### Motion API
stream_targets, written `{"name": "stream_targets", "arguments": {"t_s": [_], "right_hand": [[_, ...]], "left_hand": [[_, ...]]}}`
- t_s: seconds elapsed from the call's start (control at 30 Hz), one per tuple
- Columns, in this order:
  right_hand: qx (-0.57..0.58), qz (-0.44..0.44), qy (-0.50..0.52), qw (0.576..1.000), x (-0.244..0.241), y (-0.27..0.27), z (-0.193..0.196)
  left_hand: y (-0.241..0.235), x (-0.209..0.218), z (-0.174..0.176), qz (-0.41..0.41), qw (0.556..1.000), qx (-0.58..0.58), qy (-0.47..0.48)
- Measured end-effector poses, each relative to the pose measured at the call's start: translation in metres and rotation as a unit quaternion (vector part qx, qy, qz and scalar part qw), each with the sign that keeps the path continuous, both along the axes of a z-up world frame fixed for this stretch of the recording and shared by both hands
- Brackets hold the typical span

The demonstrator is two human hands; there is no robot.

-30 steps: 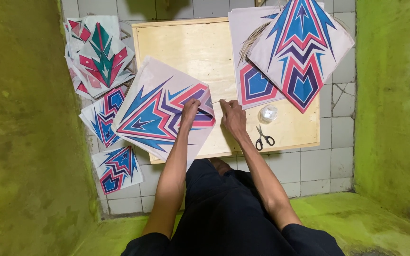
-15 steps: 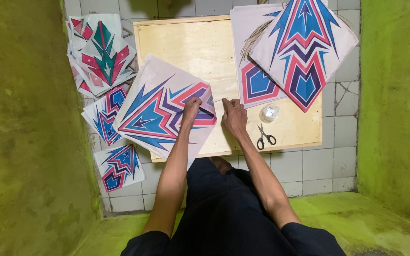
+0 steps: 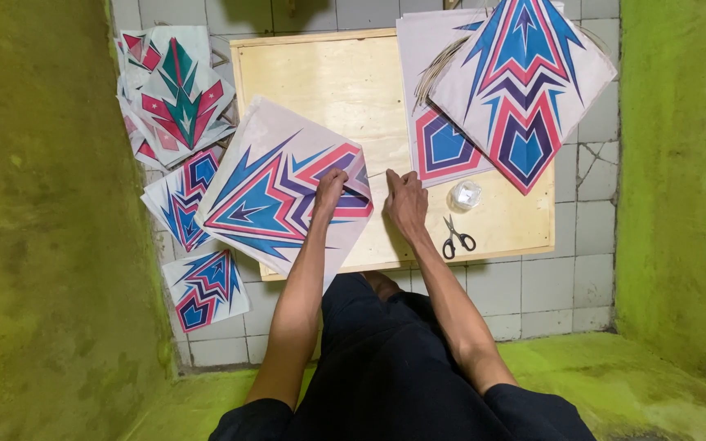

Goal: Applying adhesive and smoothing kite paper onto frames to assemble kites

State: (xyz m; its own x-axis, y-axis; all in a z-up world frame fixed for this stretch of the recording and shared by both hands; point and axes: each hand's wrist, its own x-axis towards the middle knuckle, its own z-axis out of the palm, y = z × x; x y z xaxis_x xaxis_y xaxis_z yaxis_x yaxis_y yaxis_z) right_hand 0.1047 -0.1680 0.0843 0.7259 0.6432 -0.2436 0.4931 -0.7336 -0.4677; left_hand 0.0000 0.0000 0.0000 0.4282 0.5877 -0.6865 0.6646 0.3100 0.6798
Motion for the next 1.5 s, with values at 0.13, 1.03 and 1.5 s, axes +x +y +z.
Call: {"name": "stream_targets", "arguments": {"t_s": [0.13, 1.03, 1.5], "right_hand": [[-0.025, 0.020, -0.016, 0.999, -0.014, 0.006, 0.002], [-0.055, 0.088, -0.093, 0.990, -0.022, 0.007, 0.007], [-0.040, 0.078, -0.045, 0.995, -0.022, 0.010, 0.012]], "left_hand": [[0.002, -0.001, -0.015, -0.001, 1.000, 0.001, 0.005], [0.001, -0.002, 0.005, 0.011, 1.000, -0.019, -0.013], [0.000, 0.000, -0.011, 0.032, 0.999, -0.015, -0.028]]}}
